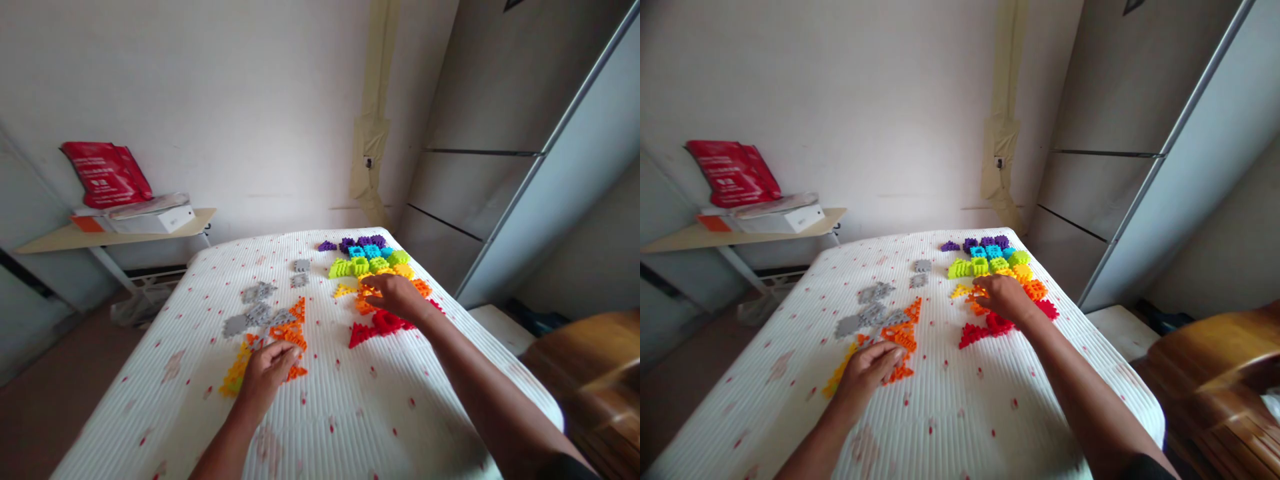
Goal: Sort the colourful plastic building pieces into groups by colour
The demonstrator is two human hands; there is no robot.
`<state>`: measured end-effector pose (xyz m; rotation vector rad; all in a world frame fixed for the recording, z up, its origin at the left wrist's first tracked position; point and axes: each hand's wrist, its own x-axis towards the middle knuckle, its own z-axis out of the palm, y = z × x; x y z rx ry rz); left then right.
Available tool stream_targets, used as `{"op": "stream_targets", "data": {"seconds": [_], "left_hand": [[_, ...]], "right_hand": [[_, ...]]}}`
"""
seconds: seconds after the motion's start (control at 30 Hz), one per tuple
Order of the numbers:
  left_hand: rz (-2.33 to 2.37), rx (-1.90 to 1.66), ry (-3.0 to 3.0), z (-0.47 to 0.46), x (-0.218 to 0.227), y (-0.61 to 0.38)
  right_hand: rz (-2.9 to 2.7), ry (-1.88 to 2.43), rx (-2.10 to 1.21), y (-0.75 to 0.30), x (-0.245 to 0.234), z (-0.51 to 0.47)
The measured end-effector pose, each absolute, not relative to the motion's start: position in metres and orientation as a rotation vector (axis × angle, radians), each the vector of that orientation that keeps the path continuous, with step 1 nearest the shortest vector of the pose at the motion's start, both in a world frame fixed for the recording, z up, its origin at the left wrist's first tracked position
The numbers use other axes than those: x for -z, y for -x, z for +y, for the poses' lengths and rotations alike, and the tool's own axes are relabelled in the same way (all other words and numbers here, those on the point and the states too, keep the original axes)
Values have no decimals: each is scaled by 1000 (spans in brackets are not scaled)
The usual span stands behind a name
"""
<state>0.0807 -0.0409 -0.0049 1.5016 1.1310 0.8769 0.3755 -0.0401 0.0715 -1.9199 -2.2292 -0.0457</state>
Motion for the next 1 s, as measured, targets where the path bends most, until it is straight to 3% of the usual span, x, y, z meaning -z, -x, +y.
{"op": "stream_targets", "data": {"seconds": [0.23,1.0], "left_hand": [[1152,-899,-1465,-44,-3,-82],[1164,-890,-1528,-42,2,-80]], "right_hand": [[-2423,2180,111,-381,-63,-24],[-2559,2270,125,-370,-55,-8]]}}
